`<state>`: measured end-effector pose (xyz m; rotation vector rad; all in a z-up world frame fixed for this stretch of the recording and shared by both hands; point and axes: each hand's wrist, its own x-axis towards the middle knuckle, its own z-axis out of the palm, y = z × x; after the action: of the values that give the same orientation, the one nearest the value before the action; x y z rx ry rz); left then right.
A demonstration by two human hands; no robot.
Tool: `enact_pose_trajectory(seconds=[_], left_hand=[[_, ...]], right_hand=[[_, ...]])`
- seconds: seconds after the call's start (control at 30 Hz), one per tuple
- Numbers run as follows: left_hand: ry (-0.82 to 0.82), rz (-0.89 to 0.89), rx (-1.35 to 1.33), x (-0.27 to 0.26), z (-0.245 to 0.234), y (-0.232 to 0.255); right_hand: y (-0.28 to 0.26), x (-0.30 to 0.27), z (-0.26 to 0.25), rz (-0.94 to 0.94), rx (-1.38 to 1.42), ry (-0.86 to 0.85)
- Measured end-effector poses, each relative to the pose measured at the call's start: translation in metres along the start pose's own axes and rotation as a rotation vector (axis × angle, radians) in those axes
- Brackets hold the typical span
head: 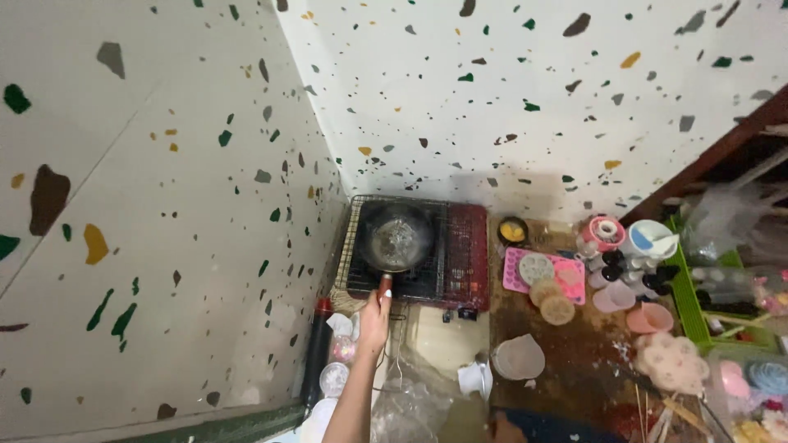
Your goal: Preparing silicone molds and melting wax on a portable stove in a workshop.
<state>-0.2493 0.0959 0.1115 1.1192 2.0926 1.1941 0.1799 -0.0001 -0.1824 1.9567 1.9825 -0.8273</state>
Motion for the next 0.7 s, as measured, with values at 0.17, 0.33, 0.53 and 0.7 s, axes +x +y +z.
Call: enact_pose_trajectory(seconds=[0.17,0.33,0.53,0.7], left_hand=[[-0.002,-0.068,0.06,-0.014,-0.014,0.036],[0.264,-0.047,0.065,-0.06,-0.013,0.058],[0.156,-0.028,-0.002,-0.135,0.015,0.048],[0.056,0.131,-0.127,-0.172,0.019,0.07]], right_hand=[[-0.066,-0.069,-0.106,0.039,0.076,-0.11],[-0.093,-0.092,-0.126,-0.031,0.107,0.062],[-0.11,-0.103,-0.171,-0.101,0.112,0.102],[-0.122,-0.147,-0.219,-0.099,0.33,0.388]])
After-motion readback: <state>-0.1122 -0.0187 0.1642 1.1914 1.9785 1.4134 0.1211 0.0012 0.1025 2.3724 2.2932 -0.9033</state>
